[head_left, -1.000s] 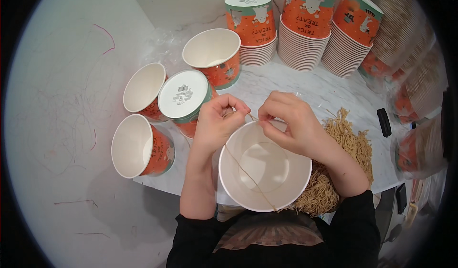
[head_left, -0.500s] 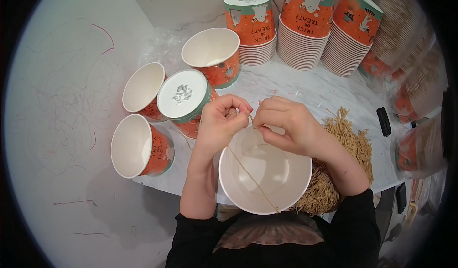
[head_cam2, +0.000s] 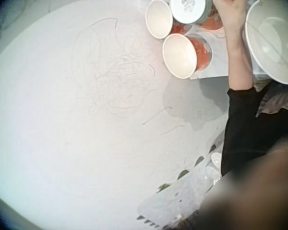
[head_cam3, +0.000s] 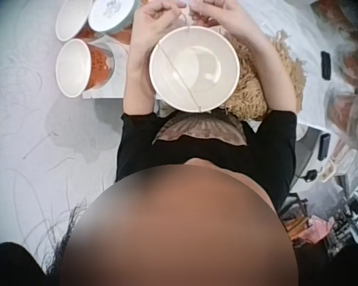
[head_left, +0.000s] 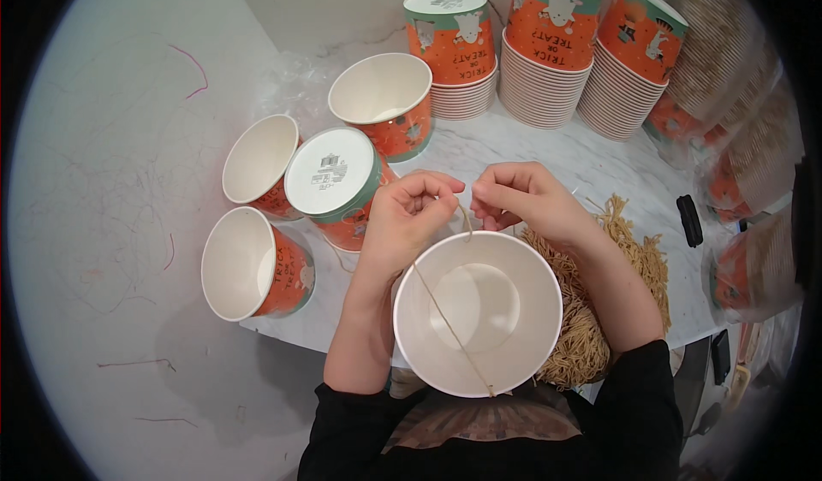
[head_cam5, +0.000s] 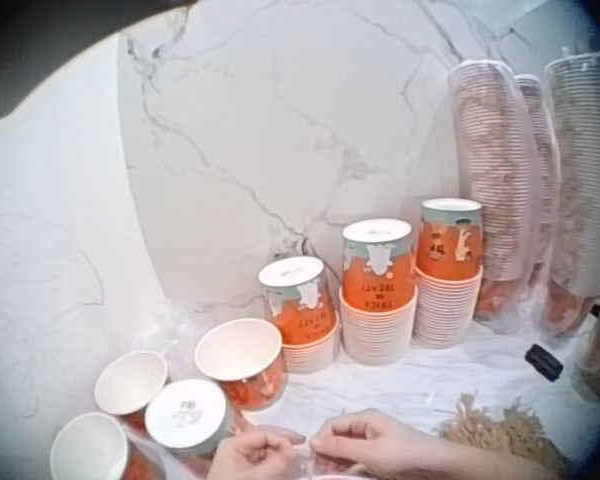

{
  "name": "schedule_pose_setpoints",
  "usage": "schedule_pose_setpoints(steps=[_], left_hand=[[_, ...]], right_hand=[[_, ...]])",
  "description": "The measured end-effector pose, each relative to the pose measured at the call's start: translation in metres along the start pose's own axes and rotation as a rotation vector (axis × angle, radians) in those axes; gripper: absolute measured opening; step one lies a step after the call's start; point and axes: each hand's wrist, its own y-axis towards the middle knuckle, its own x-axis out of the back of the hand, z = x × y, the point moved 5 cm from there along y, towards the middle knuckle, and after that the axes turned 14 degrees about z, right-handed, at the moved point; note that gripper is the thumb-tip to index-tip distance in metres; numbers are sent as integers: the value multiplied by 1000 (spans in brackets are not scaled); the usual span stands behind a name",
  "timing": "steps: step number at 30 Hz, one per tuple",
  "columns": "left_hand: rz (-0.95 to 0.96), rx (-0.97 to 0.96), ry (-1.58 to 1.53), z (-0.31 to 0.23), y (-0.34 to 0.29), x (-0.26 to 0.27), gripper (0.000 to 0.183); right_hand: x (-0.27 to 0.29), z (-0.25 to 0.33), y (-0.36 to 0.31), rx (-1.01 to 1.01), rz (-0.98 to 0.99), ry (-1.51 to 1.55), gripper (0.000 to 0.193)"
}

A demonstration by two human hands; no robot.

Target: Attaching elastic strings to paper treat cups for a party or event.

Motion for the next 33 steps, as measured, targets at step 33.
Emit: schedule_pose_setpoints(steps=[33], left_hand=[[-227,7,115,8,-3,20,4]], right_hand=[[-5,-45,17,-125,102,504,6]])
